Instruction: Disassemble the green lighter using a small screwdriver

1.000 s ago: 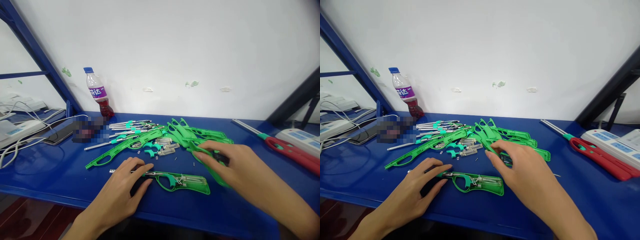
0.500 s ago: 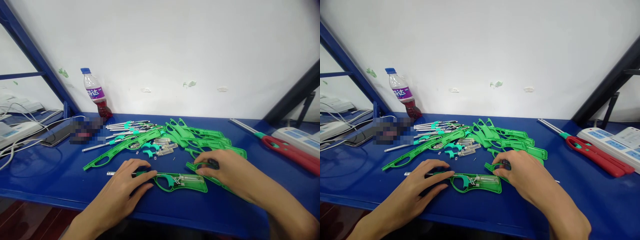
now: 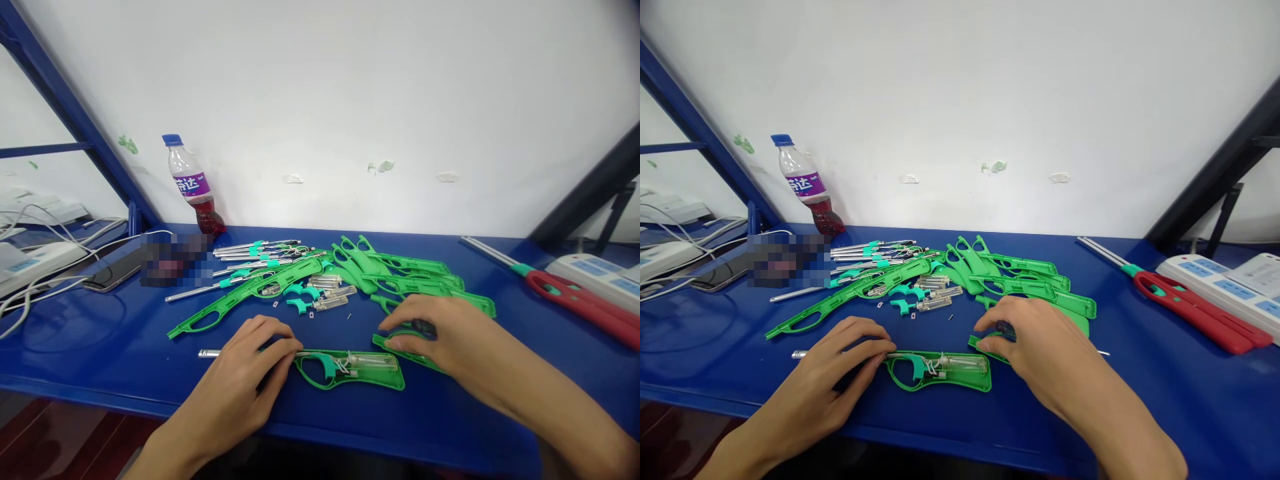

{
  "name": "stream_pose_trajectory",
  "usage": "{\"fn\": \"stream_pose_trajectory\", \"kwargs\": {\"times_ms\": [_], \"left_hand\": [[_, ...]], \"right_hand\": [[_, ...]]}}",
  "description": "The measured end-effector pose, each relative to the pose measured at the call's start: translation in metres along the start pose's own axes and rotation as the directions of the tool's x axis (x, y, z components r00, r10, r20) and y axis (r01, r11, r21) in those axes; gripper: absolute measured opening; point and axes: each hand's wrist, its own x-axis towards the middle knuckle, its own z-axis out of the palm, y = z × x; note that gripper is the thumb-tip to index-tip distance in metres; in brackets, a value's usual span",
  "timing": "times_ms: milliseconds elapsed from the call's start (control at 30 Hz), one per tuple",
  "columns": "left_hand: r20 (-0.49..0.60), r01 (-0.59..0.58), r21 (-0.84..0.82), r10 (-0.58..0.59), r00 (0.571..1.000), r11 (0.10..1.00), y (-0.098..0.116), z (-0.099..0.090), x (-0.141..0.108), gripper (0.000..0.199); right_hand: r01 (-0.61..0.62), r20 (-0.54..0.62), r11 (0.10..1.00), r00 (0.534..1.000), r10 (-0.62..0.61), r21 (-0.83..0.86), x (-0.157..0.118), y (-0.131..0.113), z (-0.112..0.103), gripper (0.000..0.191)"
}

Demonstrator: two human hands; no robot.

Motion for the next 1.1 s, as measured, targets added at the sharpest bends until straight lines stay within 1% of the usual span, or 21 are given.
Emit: {"fn": "stream_pose_trajectory", "kwargs": {"times_ms": [67,200,400,533,667,833,1100], "left_hand": [[-0.001,-0.011,-0.005,0.011,1.000,1.000,0.000,0.001,0.000,0.020],[0.007,-0.029,-0.019,0.030,1.000,0.999,-0.001,0.001,0.001,0.017],[0.036,-0.040,-0.053,0.042,0.998,0.998,-0.002,0.002,0.000,0.017],[0.030,-0.037,-0.064,0.039,0.999,0.997,-0.001,0.002,-0.002,0.015],[0.015,-0.033,-0.059,0.034,0.999,0.998,0.001,0.001,-0.003,0.015],[-0.005,-0.041,-0.056,0.041,0.999,0.998,0.003,-0.001,-0.003,0.015],[-0.084,-0.053,-0.026,0.050,0.995,0.998,0.007,-0.007,-0.002,0.018]], "right_hand": [[0.008,0.024,1.000,1.000,-0.008,0.018,0.000,-0.010,0.002,0.014],[-0.011,0.079,0.999,0.997,0.009,0.034,-0.001,-0.028,0.007,0.018],[-0.037,0.118,0.999,0.992,0.037,0.000,0.000,-0.046,0.009,0.018],[-0.041,0.143,0.999,0.989,0.044,-0.022,0.001,-0.055,0.008,0.017],[-0.048,0.143,0.998,0.988,0.052,-0.034,-0.001,-0.058,0.007,0.017],[-0.041,0.148,0.999,0.988,0.044,-0.025,0.000,-0.055,0.009,0.017],[-0.025,0.147,0.999,0.989,0.028,-0.022,0.001,-0.056,0.009,0.015]]}}
